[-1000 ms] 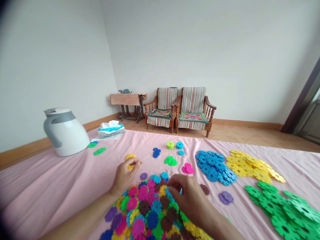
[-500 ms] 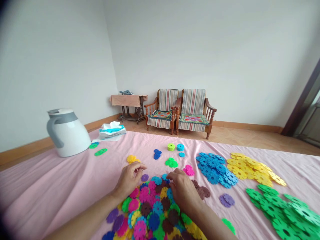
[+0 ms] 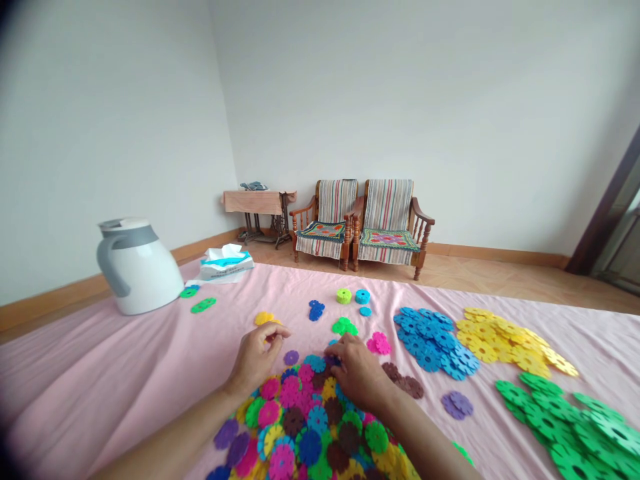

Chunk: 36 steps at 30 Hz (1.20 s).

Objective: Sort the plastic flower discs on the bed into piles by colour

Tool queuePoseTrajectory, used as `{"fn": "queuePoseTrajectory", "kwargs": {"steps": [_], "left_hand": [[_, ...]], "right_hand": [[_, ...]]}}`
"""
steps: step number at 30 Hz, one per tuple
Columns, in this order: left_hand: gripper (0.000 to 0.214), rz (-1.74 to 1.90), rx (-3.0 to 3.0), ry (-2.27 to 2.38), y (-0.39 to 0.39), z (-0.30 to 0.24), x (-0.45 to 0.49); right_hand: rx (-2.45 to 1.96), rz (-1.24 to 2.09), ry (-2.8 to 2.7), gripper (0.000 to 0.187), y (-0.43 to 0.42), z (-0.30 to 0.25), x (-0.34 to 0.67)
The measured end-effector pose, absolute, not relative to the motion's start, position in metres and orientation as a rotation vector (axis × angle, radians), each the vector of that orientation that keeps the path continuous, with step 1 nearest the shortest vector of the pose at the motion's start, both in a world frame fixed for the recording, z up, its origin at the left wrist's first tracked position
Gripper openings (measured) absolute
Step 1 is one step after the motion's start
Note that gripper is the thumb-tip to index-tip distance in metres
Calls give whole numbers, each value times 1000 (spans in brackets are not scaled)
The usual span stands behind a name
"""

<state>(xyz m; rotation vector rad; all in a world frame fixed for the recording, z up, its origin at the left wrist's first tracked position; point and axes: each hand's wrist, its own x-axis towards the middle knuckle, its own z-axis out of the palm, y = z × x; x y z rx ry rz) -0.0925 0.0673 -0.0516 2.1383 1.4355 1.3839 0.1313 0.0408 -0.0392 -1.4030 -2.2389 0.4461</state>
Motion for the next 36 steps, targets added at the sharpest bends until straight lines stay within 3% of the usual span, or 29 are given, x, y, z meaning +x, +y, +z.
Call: {"fn": "queuePoseTrajectory", "kwargs": {"steps": [9, 18, 36], "left_hand": [[22, 1430, 2027, 1480, 73, -54, -96], [22, 1416, 2020, 1465, 71, -54, -94], [22, 1380, 2051, 1483, 76, -58, -99]], "right_hand": [[-1449, 488, -2227, 20, 42, -37, 131], [-1464, 508, -2179, 29, 36, -37, 134], [-1438, 560, -1996, 7, 21, -34, 118]]}}
